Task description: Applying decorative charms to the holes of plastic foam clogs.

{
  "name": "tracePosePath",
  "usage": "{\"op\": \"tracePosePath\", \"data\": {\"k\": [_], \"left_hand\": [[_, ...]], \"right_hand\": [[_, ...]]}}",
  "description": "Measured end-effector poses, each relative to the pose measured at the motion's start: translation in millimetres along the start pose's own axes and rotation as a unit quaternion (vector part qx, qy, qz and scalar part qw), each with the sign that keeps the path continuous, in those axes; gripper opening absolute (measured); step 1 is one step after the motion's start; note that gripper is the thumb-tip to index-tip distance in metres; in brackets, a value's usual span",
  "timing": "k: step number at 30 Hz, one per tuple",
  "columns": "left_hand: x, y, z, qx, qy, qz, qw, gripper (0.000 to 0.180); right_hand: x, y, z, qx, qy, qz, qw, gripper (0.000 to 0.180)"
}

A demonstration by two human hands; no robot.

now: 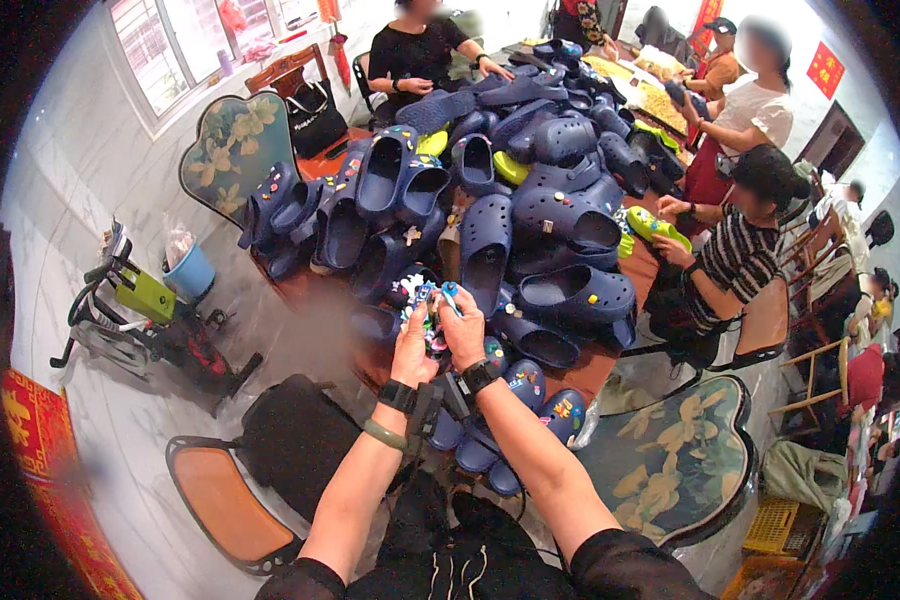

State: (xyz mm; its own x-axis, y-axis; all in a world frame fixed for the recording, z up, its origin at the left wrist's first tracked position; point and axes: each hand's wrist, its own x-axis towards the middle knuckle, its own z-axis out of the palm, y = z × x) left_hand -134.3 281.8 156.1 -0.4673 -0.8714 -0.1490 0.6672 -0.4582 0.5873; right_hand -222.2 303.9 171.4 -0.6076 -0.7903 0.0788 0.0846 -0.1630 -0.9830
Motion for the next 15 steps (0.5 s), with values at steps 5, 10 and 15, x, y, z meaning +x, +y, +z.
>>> {"op": "tracePosePath", "data": {"k": [5, 10, 15], "left_hand": [[29.3, -1.0, -9.7, 0.007, 0.019, -0.037, 0.999, 0.034], [51.2, -9.3, -30.2, -0.007, 0.023, -0.088, 0.996, 0.032], [75.8, -24.3, -56.1, 0.032, 0.041, -0.173, 0.984, 0.031]], "right_hand": [[25.7, 27.6, 5.8, -0.029, 0.023, -0.056, 0.998, 0.021], [31.0, 45.0, 6.9, -0.003, 0.046, 0.017, 0.999, 0.02], [44.2, 98.8, -5.7, -0.114, 0.095, 0.022, 0.989, 0.023]]}}
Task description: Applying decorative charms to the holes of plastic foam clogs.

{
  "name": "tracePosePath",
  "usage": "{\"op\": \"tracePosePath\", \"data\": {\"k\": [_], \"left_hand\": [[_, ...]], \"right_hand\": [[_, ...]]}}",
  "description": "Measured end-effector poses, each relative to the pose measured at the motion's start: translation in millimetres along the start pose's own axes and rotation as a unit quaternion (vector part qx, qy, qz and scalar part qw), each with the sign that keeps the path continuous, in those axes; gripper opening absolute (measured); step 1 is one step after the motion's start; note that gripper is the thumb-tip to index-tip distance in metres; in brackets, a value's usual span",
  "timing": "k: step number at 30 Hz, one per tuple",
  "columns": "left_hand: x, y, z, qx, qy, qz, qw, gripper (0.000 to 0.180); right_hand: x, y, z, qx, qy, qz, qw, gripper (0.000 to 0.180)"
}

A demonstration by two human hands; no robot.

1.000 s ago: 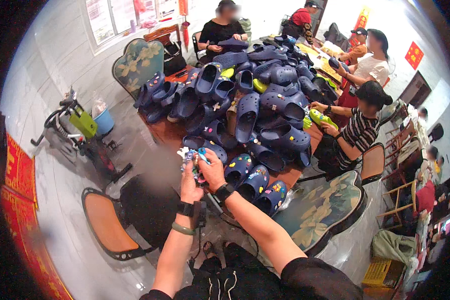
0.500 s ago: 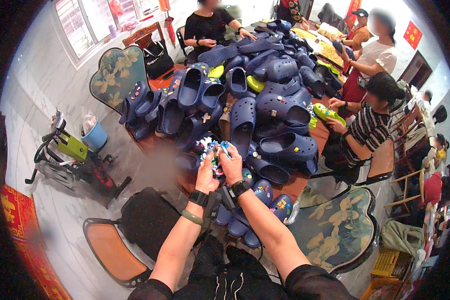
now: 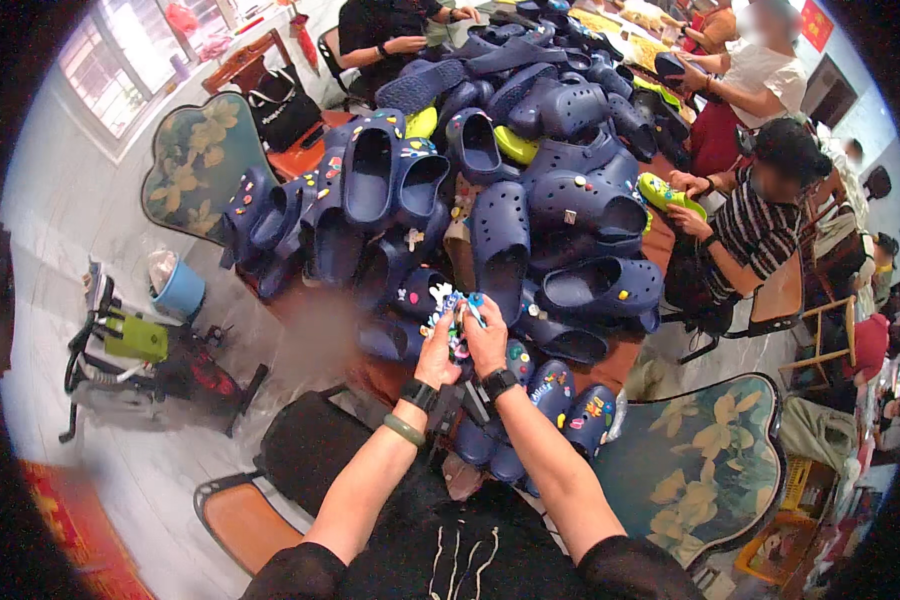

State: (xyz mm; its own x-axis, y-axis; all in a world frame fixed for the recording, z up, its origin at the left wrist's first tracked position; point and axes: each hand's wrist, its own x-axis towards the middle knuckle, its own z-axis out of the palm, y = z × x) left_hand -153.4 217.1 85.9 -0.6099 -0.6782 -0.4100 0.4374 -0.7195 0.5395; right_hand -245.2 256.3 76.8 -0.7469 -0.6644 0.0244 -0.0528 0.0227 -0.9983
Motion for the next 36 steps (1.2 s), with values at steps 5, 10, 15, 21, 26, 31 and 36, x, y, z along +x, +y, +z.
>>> {"op": "tracePosePath", "data": {"k": [5, 10, 15, 21, 26, 31, 36], "left_hand": [[41.3, 2.5, -39.1, -0.026, 0.028, -0.088, 0.995, 0.033], [64.8, -8.1, -60.9, -0.039, 0.034, -0.155, 0.987, 0.03], [73.9, -14.0, -70.3, -0.007, 0.082, -0.207, 0.975, 0.036], [68.5, 20.8, -68.1, 0.015, 0.03, -0.239, 0.97, 0.033], [55.2, 53.5, -44.8, 0.192, -0.003, -0.264, 0.945, 0.07], [61.0, 80.1, -82.6, 0.32, -0.046, -0.199, 0.925, 0.04], [41.6, 129.9, -100.6, 0.478, -0.177, -0.199, 0.837, 0.022]], "right_hand": [[3.1, 25.1, 30.5, -0.207, 0.042, -0.027, 0.977, 0.024], [5.9, 43.4, 29.5, -0.223, 0.032, 0.009, 0.974, 0.025], [1.5, 64.7, 27.3, -0.232, 0.064, 0.139, 0.96, 0.04], [5.9, 44.1, 17.9, -0.154, 0.024, 0.249, 0.956, 0.045], [-25.3, 63.4, -18.7, -0.177, 0.084, 0.23, 0.953, 0.04], [-33.9, 39.0, -17.9, -0.207, 0.111, 0.233, 0.944, 0.038], [-34.9, 49.3, -34.5, -0.264, 0.124, 0.163, 0.943, 0.032]]}}
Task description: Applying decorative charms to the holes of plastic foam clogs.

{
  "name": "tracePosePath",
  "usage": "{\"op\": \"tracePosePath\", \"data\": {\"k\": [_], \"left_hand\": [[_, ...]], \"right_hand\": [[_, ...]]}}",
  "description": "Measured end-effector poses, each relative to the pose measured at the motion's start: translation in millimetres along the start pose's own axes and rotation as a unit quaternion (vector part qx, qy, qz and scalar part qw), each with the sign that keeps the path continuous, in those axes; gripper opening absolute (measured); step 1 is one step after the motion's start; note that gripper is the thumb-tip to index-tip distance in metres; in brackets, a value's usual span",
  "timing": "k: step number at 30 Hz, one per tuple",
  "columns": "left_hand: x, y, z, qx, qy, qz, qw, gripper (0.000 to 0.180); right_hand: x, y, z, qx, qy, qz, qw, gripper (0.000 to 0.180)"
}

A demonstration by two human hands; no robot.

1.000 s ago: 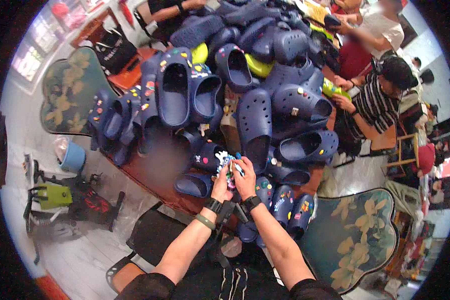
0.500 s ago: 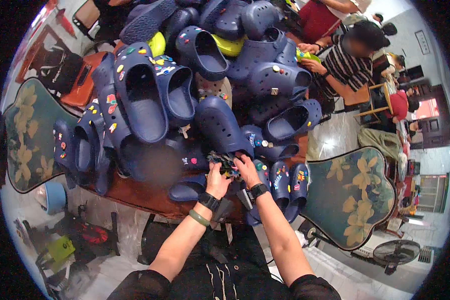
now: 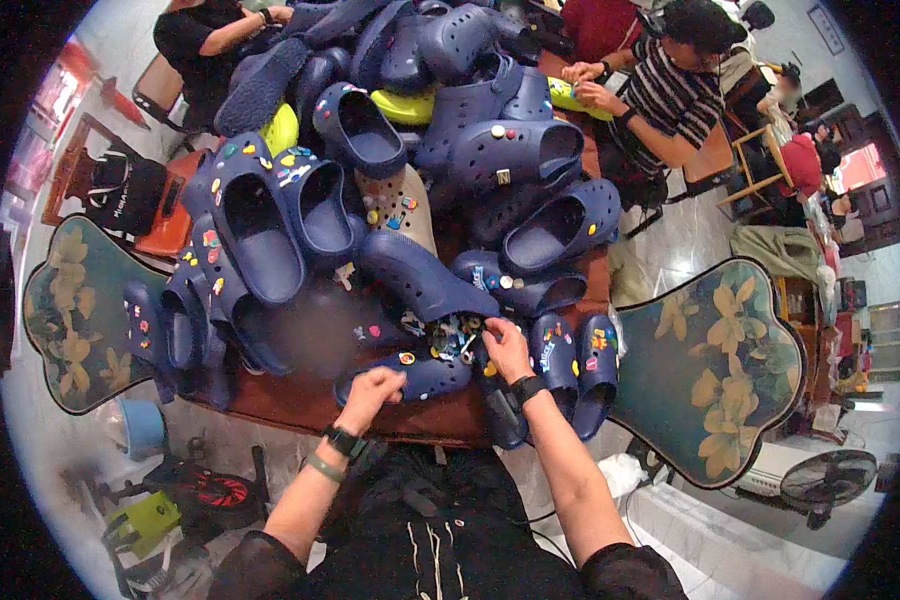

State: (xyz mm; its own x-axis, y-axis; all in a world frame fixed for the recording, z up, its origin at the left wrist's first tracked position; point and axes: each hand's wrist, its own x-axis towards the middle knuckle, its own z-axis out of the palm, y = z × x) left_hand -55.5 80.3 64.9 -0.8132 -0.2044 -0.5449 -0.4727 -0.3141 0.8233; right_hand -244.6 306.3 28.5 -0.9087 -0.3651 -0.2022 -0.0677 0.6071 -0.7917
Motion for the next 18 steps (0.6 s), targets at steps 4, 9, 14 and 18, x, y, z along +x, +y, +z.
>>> {"op": "tracePosePath", "data": {"k": [4, 9, 14, 18], "left_hand": [[-63.9, -41.6, -28.0, 0.175, -0.013, -0.046, 0.983, 0.033], [-144.7, -103.9, -32.3, 0.435, -0.041, -0.127, 0.891, 0.039], [-162.5, -128.1, -40.4, 0.387, 0.003, -0.179, 0.905, 0.059], [-176.8, -134.6, -49.0, 0.327, 0.009, -0.219, 0.92, 0.063]], "right_hand": [[8.7, -4.9, 8.0, -0.15, 0.081, -0.172, 0.97, 0.05], [41.4, -65.9, 15.3, -0.252, 0.047, -0.276, 0.926, 0.072], [69.2, -39.1, 23.5, -0.044, 0.04, -0.321, 0.945, 0.058], [64.2, -72.3, 10.8, 0.055, 0.117, -0.322, 0.938, 0.045]]}}
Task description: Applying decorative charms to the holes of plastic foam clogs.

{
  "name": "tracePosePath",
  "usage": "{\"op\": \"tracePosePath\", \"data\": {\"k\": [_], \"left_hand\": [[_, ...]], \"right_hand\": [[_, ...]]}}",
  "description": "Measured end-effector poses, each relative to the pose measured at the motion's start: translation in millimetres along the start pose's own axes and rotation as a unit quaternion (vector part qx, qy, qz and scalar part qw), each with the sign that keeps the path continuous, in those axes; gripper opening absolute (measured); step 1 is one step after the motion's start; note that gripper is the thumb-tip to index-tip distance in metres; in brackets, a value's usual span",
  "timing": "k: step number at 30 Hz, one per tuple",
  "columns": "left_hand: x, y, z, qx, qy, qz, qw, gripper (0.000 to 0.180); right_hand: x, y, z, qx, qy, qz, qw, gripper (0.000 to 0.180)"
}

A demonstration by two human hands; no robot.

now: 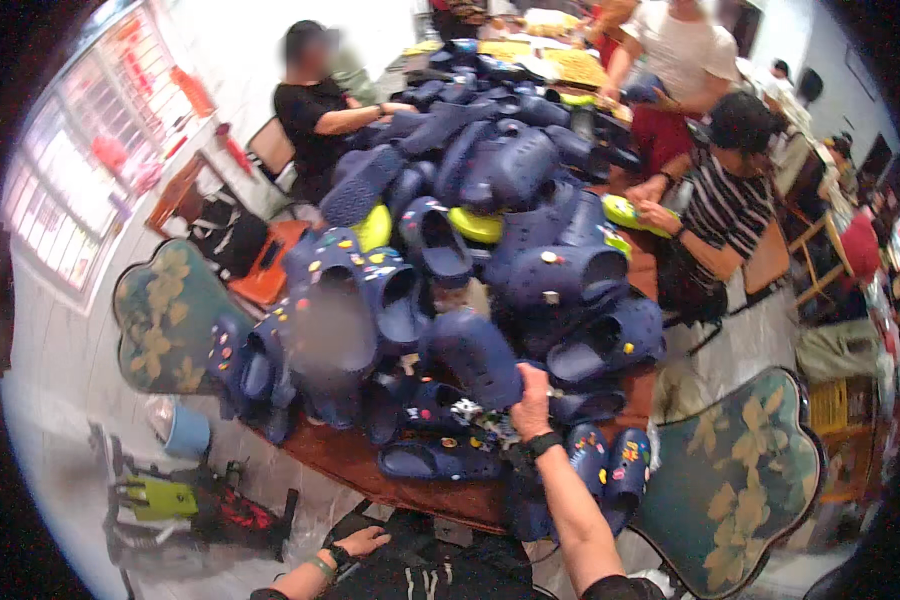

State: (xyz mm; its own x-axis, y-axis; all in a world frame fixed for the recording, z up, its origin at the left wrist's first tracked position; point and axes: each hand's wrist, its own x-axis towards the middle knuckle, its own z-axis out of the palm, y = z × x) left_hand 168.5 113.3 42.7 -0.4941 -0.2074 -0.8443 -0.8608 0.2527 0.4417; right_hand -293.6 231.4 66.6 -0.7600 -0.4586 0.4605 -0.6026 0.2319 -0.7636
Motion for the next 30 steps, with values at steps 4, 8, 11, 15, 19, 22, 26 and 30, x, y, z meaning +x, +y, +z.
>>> {"op": "tracePosePath", "data": {"k": [4, 8, 11, 15, 19, 22, 26, 30], "left_hand": [[21.6, 4.8, -26.9, -0.068, -0.123, -0.108, 0.984, 0.076], [22.9, -26.0, -45.5, -0.15, -0.144, -0.164, 0.964, 0.075], [66.2, -176.2, -15.7, -0.108, -0.176, 0.088, 0.975, 0.057], [125.9, 3.2, -105.6, -0.39, -0.297, 0.024, 0.871, 0.077], [171.3, 87.7, -173.5, -0.278, -0.337, 0.065, 0.897, 0.076], [177.5, 98.1, -195.2, -0.249, -0.338, 0.064, 0.905, 0.076], [168.2, 96.5, -214.3, -0.228, -0.326, 0.052, 0.916, 0.077], [157.9, 73.0, -223.9, -0.218, -0.304, 0.005, 0.927, 0.078]], "right_hand": [[48.8, 34.4, -8.6, -0.01, 0.031, 0.069, 0.997, 0.043], [90.6, 21.6, 6.7, -0.142, -0.025, 0.141, 0.98, 0.042], [95.8, 8.7, 28.3, -0.098, -0.058, 0.12, 0.986, 0.032], [59.8, 50.6, 19.8, -0.251, -0.07, 0.185, 0.948, 0.044], [30.6, -4.4, 9.2, -0.309, 0.052, 0.03, 0.949, 0.054], [-8.3, -73.1, -28.9, -0.144, -0.128, 0.15, 0.97, 0.034], [-130.9, -125.5, -72.1, -0.049, -0.541, 0.275, 0.793, 0.028], [-282.9, -109.8, -57.7, 0.061, -0.581, 0.547, 0.6, 0.063]]}}
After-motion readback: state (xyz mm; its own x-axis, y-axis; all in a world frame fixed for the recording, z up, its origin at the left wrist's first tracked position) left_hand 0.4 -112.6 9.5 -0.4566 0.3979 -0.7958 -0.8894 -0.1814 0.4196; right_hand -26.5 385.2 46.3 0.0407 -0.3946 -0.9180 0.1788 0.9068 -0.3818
